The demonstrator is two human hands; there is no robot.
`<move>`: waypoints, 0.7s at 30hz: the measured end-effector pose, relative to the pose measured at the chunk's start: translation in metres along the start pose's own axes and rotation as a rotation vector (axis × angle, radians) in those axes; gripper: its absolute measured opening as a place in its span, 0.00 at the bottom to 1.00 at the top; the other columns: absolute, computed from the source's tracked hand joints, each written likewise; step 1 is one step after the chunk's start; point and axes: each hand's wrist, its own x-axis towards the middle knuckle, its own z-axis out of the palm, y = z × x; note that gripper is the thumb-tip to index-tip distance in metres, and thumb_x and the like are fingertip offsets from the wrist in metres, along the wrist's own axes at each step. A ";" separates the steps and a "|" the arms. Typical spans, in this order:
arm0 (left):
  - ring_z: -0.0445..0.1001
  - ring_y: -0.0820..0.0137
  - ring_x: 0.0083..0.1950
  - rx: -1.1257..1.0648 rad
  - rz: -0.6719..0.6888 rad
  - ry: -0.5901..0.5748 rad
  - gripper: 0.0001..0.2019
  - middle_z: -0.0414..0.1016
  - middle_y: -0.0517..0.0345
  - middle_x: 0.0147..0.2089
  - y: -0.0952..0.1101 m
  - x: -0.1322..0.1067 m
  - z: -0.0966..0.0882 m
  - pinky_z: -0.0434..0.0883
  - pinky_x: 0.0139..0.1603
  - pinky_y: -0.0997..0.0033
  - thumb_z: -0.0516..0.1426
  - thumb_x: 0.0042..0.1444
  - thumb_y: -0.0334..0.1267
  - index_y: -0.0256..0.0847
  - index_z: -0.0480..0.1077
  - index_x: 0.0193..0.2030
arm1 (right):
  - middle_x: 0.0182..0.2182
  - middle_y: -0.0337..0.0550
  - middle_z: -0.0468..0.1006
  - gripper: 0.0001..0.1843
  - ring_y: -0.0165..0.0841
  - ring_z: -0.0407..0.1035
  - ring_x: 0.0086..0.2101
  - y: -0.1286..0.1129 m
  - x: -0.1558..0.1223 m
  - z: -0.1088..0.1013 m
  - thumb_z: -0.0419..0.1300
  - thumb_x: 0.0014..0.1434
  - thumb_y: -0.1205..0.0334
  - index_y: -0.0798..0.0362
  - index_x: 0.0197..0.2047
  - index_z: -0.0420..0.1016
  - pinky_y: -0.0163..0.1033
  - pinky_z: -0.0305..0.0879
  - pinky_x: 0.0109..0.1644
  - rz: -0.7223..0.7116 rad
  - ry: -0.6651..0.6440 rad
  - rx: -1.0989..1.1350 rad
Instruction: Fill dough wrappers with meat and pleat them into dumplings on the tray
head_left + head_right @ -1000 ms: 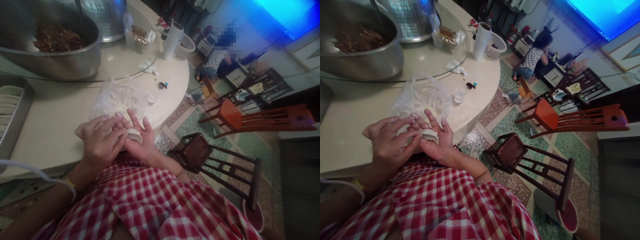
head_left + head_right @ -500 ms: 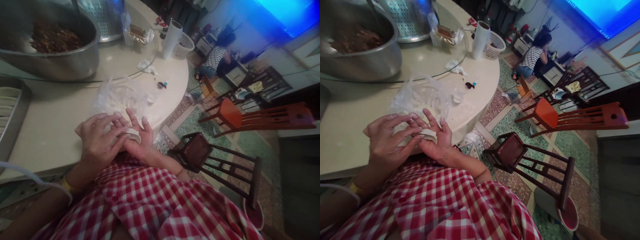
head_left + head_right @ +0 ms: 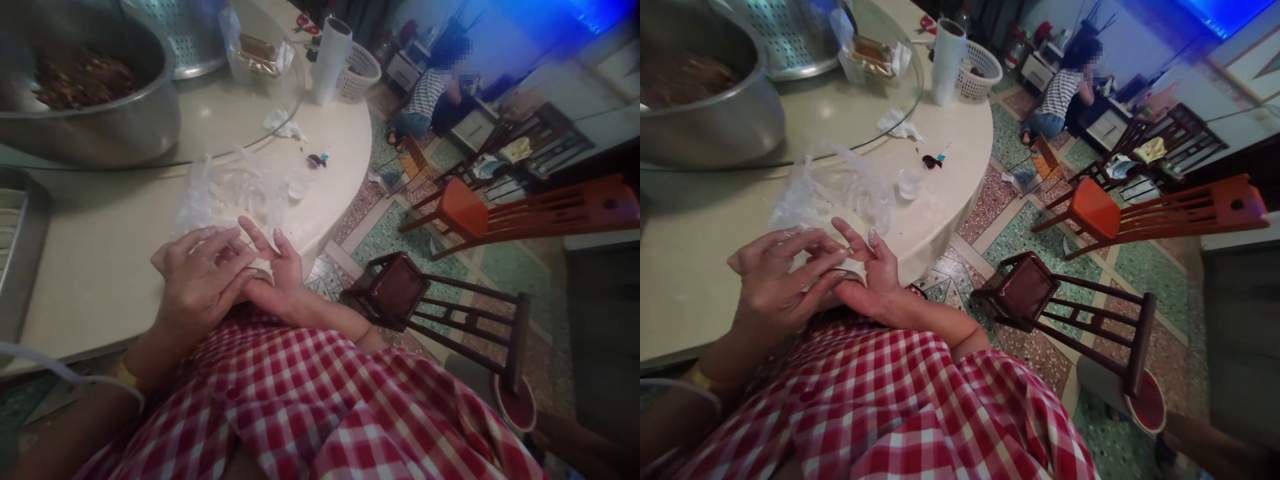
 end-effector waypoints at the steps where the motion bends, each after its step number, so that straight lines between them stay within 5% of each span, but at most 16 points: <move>1: 0.71 0.51 0.63 -0.015 0.021 -0.003 0.14 0.77 0.49 0.62 -0.001 0.000 0.000 0.66 0.63 0.44 0.64 0.60 0.33 0.50 0.78 0.53 | 0.46 0.47 0.83 0.26 0.38 0.78 0.38 0.000 0.000 0.000 0.41 0.65 0.47 0.47 0.54 0.73 0.55 0.80 0.48 0.013 0.007 0.003; 5: 0.68 0.52 0.66 -0.040 0.046 0.012 0.11 0.78 0.53 0.60 -0.006 0.001 0.000 0.65 0.64 0.45 0.64 0.61 0.32 0.52 0.79 0.47 | 0.40 0.45 0.83 0.26 0.37 0.78 0.39 0.000 0.000 0.000 0.40 0.67 0.49 0.48 0.52 0.75 0.53 0.79 0.50 0.038 0.012 0.046; 12: 0.66 0.52 0.68 -0.025 0.110 -0.079 0.16 0.72 0.55 0.66 -0.007 0.006 -0.005 0.66 0.64 0.46 0.64 0.61 0.36 0.56 0.77 0.54 | 0.32 0.39 0.82 0.31 0.35 0.80 0.39 0.002 -0.005 0.010 0.35 0.70 0.53 0.53 0.53 0.76 0.53 0.79 0.50 0.010 0.057 0.057; 16: 0.67 0.53 0.68 -0.042 0.087 -0.122 0.10 0.73 0.59 0.66 -0.004 0.009 -0.006 0.65 0.67 0.43 0.63 0.62 0.35 0.55 0.78 0.49 | 0.34 0.41 0.84 0.30 0.34 0.79 0.38 -0.001 -0.007 0.013 0.36 0.70 0.52 0.53 0.53 0.78 0.52 0.78 0.50 0.012 0.083 0.031; 21: 0.65 0.53 0.71 -0.069 0.147 -0.144 0.15 0.70 0.57 0.69 -0.008 0.011 -0.004 0.67 0.66 0.43 0.64 0.62 0.35 0.56 0.76 0.54 | 0.36 0.44 0.85 0.32 0.37 0.80 0.36 -0.006 -0.005 0.009 0.33 0.70 0.57 0.52 0.50 0.78 0.55 0.79 0.50 0.090 0.067 0.086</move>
